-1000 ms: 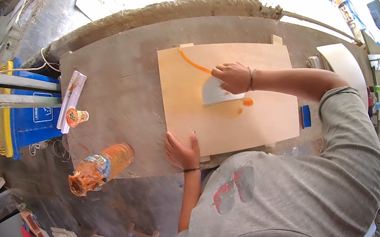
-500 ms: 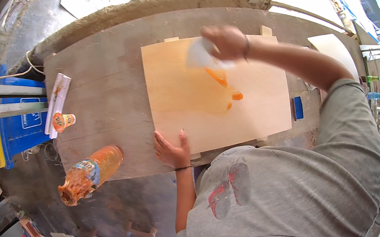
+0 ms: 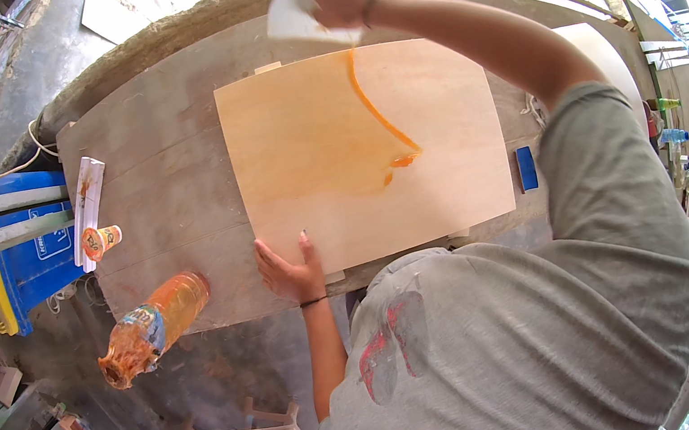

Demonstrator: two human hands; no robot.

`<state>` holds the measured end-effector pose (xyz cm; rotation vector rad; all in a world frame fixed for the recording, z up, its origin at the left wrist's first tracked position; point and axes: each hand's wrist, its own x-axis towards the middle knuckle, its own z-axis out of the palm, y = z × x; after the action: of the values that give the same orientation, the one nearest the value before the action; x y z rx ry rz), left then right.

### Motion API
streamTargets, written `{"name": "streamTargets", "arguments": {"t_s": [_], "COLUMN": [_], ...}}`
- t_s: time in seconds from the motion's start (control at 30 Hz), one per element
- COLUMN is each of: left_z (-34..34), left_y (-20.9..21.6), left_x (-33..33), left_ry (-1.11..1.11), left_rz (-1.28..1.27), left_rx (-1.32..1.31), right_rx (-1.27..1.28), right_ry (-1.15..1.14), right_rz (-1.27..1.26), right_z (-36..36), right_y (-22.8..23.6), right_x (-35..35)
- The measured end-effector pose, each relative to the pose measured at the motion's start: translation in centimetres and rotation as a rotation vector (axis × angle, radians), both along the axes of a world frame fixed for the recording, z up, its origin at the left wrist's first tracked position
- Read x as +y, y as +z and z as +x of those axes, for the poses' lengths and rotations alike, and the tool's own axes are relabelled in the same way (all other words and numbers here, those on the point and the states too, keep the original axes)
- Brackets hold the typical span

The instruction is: The person sands the surface of a wooden panel by hand, pours liquid adhesive from a bottle onto the panel, and spreads the adhesive across the surface using a flat applicator. The person then positions a second sheet onto the adhesive, presses it down by hand, and wipes the edges and surface with a cloth.

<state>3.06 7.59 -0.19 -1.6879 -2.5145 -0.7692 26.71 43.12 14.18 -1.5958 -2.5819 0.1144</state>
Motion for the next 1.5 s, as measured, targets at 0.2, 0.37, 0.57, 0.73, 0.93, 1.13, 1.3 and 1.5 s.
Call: {"name": "streamTargets", "arguments": {"t_s": [0.2, 0.37, 0.57, 0.73, 0.93, 1.13, 1.3, 1.5], "left_z": [0.3, 0.1, 0.4, 0.3, 0.6, 0.6, 0.3, 0.4], "left_y": [0.9, 0.1, 0.4, 0.1, 0.1, -0.1, 0.5, 0.0], "left_x": [-0.8, -0.5, -0.4, -0.7, -0.2, -0.7, -0.7, -0.3], "left_ry": [0.027, -0.054, 0.028, 0.027, 0.004, 0.039, 0.016, 0.008], "left_rz": [-0.050, 0.040, -0.043, 0.001, 0.000, -0.001, 0.008, 0.052], "left_rx": [-0.008, 0.001, 0.022, 0.020, 0.029, 0.009, 0.000, 0.005], "right_rx": [-0.077, -0.094, -0.016, 0.038, -0.077, 0.172, -0.001, -0.090], "right_ry": [0.230, -0.140, -0.122, 0.259, -0.184, -0.042, -0.036, -0.354], "right_rz": [-0.356, 0.030, -0.012, -0.116, 0.079, 0.028, -0.296, 0.079], "right_z": [5.4, 5.2, 8.8, 10.8, 15.0, 16.3, 15.3, 22.5], "right_y": [-4.0, -5.7, -0.3, -5.4, -3.6, -3.1, -3.8, -4.0], "right_x": [-16.3, -4.7, -4.4, -16.5, -1.0, -11.0, -16.8, -3.6]}}
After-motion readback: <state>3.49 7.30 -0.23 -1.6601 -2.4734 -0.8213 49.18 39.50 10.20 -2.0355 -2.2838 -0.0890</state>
